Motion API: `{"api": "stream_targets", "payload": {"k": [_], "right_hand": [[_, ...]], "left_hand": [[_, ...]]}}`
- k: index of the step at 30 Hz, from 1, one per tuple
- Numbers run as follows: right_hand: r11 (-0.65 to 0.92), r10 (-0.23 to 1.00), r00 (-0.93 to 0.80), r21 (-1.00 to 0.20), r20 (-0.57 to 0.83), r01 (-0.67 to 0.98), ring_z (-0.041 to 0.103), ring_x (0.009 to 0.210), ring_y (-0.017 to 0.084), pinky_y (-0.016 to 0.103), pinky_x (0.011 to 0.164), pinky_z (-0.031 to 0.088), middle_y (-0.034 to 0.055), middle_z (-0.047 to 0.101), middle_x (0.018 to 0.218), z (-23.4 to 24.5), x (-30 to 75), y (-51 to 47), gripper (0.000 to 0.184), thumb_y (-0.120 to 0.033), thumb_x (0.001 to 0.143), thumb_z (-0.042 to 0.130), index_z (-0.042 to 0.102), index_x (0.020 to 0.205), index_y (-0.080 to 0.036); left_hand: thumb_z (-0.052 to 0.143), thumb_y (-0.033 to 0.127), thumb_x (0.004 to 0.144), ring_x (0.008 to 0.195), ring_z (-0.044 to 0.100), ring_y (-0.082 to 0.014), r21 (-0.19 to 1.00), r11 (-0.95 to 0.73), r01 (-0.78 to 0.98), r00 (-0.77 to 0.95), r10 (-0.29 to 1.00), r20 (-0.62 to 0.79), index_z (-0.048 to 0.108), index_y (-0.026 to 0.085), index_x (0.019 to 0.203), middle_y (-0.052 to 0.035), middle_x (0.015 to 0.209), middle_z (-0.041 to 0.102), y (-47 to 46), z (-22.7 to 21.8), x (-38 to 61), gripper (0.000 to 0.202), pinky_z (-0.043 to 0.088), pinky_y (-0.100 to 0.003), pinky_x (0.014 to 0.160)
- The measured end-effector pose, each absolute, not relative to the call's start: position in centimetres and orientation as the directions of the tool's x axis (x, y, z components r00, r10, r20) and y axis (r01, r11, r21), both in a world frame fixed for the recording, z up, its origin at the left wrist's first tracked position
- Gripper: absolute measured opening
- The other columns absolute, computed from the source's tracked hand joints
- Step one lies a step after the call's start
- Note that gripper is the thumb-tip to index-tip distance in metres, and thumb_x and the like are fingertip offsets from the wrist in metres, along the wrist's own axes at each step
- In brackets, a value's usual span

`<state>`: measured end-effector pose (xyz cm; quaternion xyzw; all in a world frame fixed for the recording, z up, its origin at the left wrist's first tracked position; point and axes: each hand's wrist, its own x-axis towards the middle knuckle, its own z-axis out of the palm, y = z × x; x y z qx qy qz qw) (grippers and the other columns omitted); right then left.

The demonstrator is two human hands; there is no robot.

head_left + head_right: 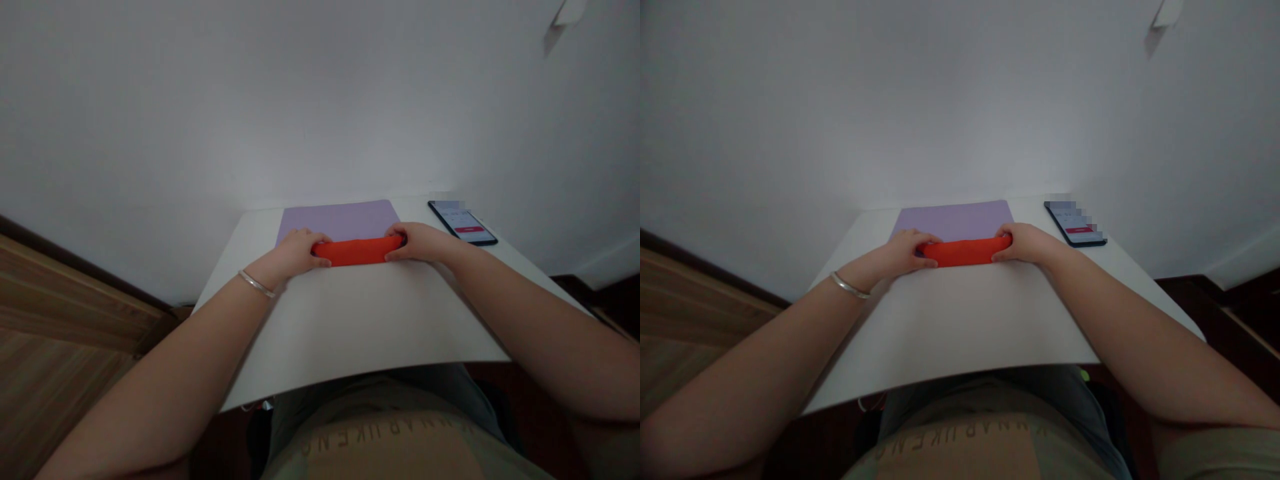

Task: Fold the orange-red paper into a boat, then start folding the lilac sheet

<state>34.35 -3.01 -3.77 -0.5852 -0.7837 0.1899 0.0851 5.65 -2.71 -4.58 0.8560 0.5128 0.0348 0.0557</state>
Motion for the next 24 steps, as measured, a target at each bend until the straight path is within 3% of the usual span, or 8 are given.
{"api": "stream_targets", "payload": {"k": [6,14,19,24], "right_hand": [[0.222,0.948,-0.304,-0.489,-0.096,0.843,0.065,0.074,0.021,0.03,0.064,0.047,0.0046,0.073,0.085,-4.0,34.8,-2.8,0.022,-0.035,0.072,0.067,0.069,0.088,-0.021],[0.204,0.942,-0.312,-0.528,-0.122,0.824,0.061,0.064,0.018,0.03,0.062,0.045,0.0028,0.072,0.076,-4.7,36.0,-1.5,0.023,-0.036,0.081,0.055,0.074,0.08,-0.022],[0.183,0.957,-0.281,-0.591,-0.078,0.786,0.058,0.063,0.015,0.028,0.063,0.044,0.0031,0.07,0.077,-4.6,35.7,-1.9,0.023,-0.027,0.083,0.052,0.073,0.08,-0.02],[0.132,0.982,-0.19,-0.751,0.009,0.646,0.049,0.053,0.013,0.026,0.049,0.035,0.0015,0.06,0.064,-4.7,35.0,-2.5,0.034,-0.041,0.084,0.051,0.072,0.097,-0.018]], "left_hand": [[0.063,0.037,0.079,0.096,0.062,-0.024,0.249,-0.505,0.826,0.52,0.854,0.009,0.066,0.022,0.119,-0.0089,0.107,0.07,-2.4,-4.3,5.2,0.043,0.046,-0.036,0.089],[0.056,0.024,0.077,0.085,0.067,-0.0179,0.528,-0.426,0.734,0.531,0.846,-0.056,0.072,0.022,0.107,-0.0027,0.104,0.074,-1.9,-4.3,4.7,0.034,0.05,-0.028,0.08],[0.052,0.02,0.076,0.085,0.067,-0.0178,0.551,-0.35,0.757,0.472,0.877,-0.092,0.073,0.021,0.104,-0.0013,0.102,0.075,-2.2,-3.7,4.7,0.035,0.051,-0.027,0.079],[0.052,0.024,0.077,0.082,0.066,-0.0169,0.559,-0.305,0.771,0.406,0.912,-0.063,0.071,0.019,0.109,-0.0023,0.096,0.075,-2.6,-3.6,4.9,0.037,0.051,-0.027,0.076]]}}
